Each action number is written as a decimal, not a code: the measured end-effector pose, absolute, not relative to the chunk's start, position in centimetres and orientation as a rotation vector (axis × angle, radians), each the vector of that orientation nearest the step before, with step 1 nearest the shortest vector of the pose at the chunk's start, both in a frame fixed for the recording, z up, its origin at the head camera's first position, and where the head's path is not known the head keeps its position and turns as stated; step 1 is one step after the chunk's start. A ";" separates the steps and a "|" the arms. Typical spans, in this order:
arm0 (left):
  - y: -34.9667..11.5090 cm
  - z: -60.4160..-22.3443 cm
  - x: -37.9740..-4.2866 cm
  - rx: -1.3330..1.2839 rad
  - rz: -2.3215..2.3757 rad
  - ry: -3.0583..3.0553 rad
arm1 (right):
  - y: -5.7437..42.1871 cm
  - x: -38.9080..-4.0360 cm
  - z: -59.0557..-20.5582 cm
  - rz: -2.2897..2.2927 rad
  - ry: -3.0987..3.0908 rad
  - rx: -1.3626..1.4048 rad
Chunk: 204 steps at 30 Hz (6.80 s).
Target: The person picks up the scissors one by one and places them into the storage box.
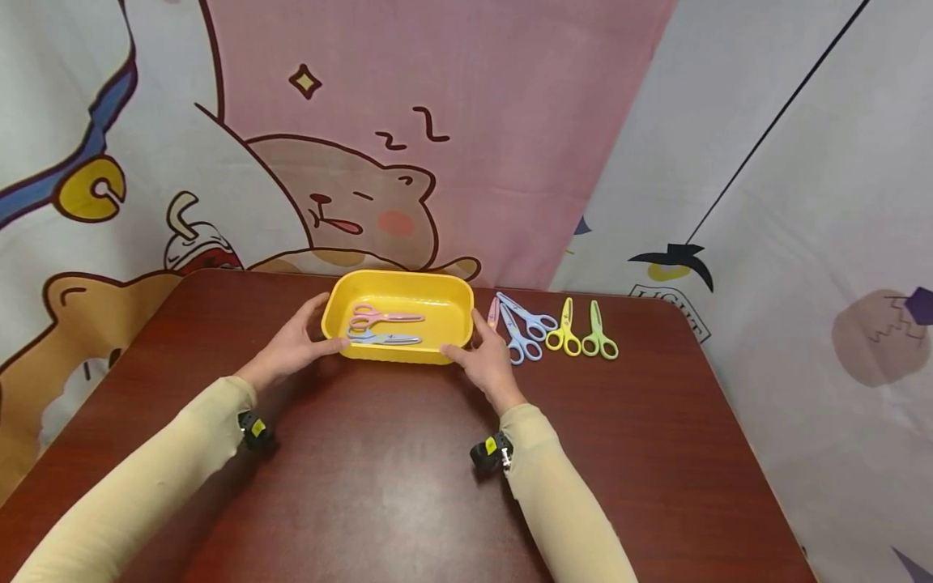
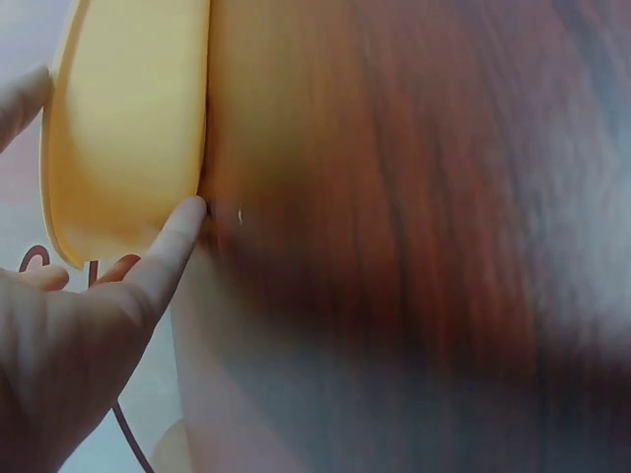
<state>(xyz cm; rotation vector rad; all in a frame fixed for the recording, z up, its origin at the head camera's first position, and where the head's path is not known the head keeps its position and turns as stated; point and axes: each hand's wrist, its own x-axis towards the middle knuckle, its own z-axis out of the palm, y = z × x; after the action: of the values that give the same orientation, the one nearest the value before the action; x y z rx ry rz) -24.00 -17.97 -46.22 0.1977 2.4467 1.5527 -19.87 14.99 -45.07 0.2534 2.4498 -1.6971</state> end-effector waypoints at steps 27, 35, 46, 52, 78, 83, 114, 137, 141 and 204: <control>-16.5 -45.3 -23.5 0.031 1.498 2.513 | 15.1 -19.9 -45.2 -1.676 2.461 0.245; -16.4 -45.4 -23.5 0.008 1.504 2.512 | 15.1 -20.0 -45.3 -1.675 2.469 0.239; -16.3 -45.3 -23.6 -0.017 1.495 2.505 | 15.2 -20.0 -45.1 -1.647 2.499 0.225; -15.9 -45.7 -23.2 0.052 1.541 2.538 | 15.2 -20.0 -45.1 -1.644 2.501 0.221; -14.9 -45.6 -23.3 0.022 1.583 2.558 | 15.4 -20.0 -45.0 -1.629 2.510 0.215; -14.5 -45.5 -23.5 0.007 1.541 2.596 | 15.7 -20.0 -44.7 -1.599 2.530 0.217; -15.3 -45.3 -23.1 -0.011 1.433 2.645 | 19.6 -19.5 -44.3 -1.237 2.803 0.037; -15.1 -45.3 -23.1 0.016 1.447 2.651 | 19.8 -21.2 -45.9 -1.056 2.890 0.108; -15.1 -45.5 -23.1 0.009 1.439 2.650 | 19.3 -21.7 -46.3 -0.909 2.985 0.076; -15.1 -45.4 -23.1 0.039 1.419 2.668 | 18.2 -21.9 -46.3 -0.943 3.074 0.216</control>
<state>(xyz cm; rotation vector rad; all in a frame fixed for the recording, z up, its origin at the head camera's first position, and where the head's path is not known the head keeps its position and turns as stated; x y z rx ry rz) -23.10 -15.15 -45.40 0.0392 2.6676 1.4189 -21.85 18.22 -46.30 0.2163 3.0740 -0.9432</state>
